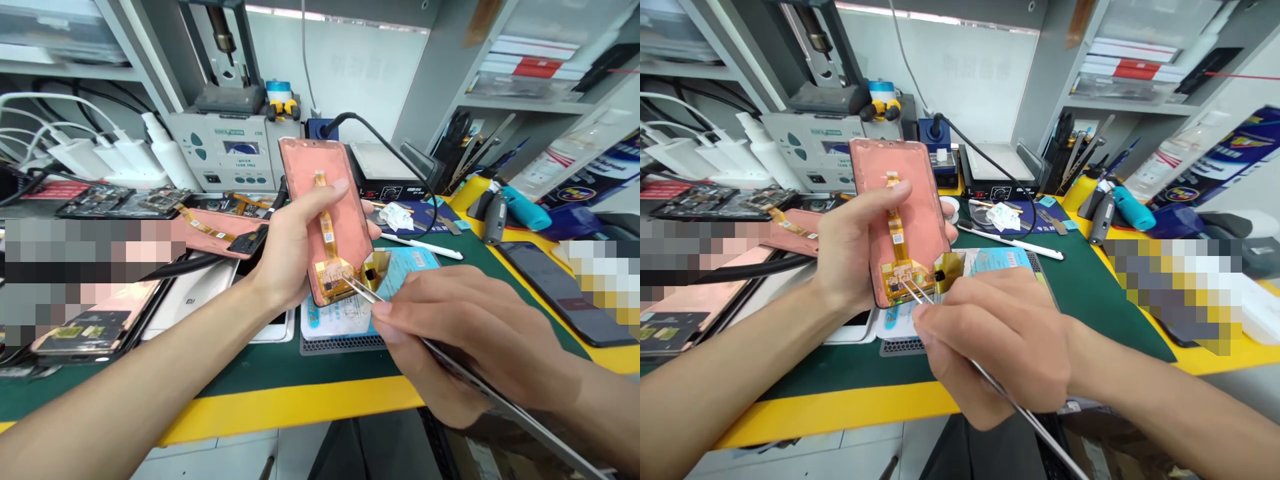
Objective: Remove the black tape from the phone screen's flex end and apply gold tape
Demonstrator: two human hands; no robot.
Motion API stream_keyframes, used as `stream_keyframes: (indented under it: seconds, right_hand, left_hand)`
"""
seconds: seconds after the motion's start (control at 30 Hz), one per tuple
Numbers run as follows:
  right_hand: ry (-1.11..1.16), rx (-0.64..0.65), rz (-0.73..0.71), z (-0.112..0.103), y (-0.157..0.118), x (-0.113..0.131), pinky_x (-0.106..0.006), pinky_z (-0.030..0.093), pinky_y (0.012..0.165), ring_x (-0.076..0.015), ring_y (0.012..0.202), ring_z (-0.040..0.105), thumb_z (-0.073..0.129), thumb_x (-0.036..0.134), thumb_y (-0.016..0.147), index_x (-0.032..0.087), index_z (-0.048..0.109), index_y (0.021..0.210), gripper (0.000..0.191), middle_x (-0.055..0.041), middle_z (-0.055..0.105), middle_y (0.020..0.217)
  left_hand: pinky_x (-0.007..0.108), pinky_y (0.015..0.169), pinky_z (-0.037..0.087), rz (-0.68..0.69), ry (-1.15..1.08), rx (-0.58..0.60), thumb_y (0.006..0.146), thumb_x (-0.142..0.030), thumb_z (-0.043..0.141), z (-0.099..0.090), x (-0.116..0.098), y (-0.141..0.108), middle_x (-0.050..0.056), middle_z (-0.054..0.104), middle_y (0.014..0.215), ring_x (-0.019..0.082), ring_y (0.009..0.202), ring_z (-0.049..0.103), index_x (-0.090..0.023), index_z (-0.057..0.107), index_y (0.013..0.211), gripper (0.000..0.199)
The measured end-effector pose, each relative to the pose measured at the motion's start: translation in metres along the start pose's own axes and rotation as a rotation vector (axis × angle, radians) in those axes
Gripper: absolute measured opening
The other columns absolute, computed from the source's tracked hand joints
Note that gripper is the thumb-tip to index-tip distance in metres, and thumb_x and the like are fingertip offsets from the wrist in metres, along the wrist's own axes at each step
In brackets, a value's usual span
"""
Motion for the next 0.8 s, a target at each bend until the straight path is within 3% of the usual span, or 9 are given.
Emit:
stream_keyframes:
  seconds: [0.4,0.6,0.8]
  right_hand:
    - [0.179,-0.091,-0.03,0.004,0.004,-0.001,-0.025,0.046,0.052,-0.0109,0.054,0.057,0.061,0.002,0.077,0.017,0.057,0.09,0.02,0.0019,0.063,0.065]
    - [0.133,-0.168,-0.049,0.008,0.002,0.0,-0.025,0.04,0.048,-0.0104,0.048,0.052,0.058,0.004,0.077,0.02,0.053,0.085,0.019,0.0041,0.059,0.061]
    - [0.062,-0.102,-0.086,0.013,0.002,-0.001,-0.025,0.037,0.05,-0.0096,0.049,0.049,0.057,0.005,0.08,0.022,0.048,0.085,0.02,0.0056,0.057,0.06]
  left_hand:
    - [0.036,0.063,0.058,-0.062,0.008,0.018,0.084,-0.043,0.062,0.0,0.001,-0.001,0.012,0.072,0.076,0.024,0.066,0.069,-0.011,0.073,0.091,0.034]
    - [0.038,0.064,0.059,-0.036,0.007,0.029,0.085,-0.045,0.062,-0.001,0.002,-0.002,0.012,0.073,0.078,0.025,0.067,0.07,-0.011,0.073,0.093,0.036]
    - [0.032,0.066,0.057,-0.053,0.024,0.008,0.082,-0.045,0.068,-0.002,0.006,-0.003,0.011,0.075,0.083,0.021,0.07,0.069,-0.014,0.072,0.094,0.033]
Point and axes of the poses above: each hand's wrist, its own y-axis towards the middle knuckle, its own z-axis out of the palm, x = y × z, the point moved 5 cm from there along y, towards the middle knuckle
